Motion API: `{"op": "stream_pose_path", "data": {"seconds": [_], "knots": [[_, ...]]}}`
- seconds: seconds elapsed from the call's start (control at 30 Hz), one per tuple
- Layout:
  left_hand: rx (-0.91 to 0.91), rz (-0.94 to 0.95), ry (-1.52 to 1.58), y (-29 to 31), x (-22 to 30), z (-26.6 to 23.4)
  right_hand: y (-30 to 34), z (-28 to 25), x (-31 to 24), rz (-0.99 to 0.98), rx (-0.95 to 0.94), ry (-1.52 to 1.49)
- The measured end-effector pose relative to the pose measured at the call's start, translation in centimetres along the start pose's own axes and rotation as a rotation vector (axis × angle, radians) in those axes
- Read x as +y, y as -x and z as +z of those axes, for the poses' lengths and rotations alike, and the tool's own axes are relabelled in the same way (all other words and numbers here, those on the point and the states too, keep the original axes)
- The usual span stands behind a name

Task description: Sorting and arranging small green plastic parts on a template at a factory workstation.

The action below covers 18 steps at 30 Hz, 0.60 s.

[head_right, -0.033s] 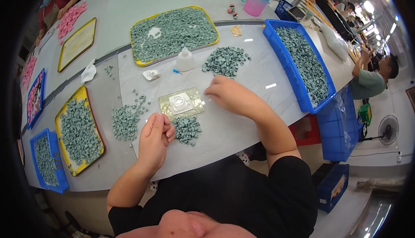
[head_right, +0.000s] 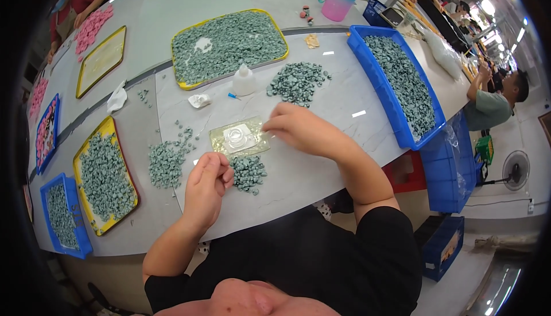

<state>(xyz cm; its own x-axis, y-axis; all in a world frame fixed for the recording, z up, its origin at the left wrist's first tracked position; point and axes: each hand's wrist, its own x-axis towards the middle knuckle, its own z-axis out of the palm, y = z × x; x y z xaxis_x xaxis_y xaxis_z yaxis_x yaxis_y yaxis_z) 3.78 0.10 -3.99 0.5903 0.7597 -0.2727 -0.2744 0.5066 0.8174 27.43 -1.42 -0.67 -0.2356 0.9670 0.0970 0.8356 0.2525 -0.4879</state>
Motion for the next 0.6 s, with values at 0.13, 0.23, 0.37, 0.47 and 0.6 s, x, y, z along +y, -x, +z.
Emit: {"op": "stream_pose_path", "data": {"seconds": [0.13,0.23,0.37,0.47,0.6], "knots": [[-0.091,-0.068,-0.057,0.0,-0.2,1.2,0.1,0.2,-2.6,-0.095,0.034,-0.405],[-0.164,-0.070,-0.130,-0.2,-0.6,1.4,0.4,2.0,-2.8,-0.181,0.112,-0.419],[-0.130,-0.094,-0.136,-0.4,0.1,1.6,0.1,2.9,-2.4,-0.407,0.234,-0.293],[-0.082,-0.086,-0.191,-0.3,0.4,1.0,0.1,2.9,-2.7,-0.415,0.243,-0.277],[-0.070,-0.042,-0.367,-0.3,0.3,0.0,0.1,3.0,-3.2,-0.466,0.255,-0.194]]}}
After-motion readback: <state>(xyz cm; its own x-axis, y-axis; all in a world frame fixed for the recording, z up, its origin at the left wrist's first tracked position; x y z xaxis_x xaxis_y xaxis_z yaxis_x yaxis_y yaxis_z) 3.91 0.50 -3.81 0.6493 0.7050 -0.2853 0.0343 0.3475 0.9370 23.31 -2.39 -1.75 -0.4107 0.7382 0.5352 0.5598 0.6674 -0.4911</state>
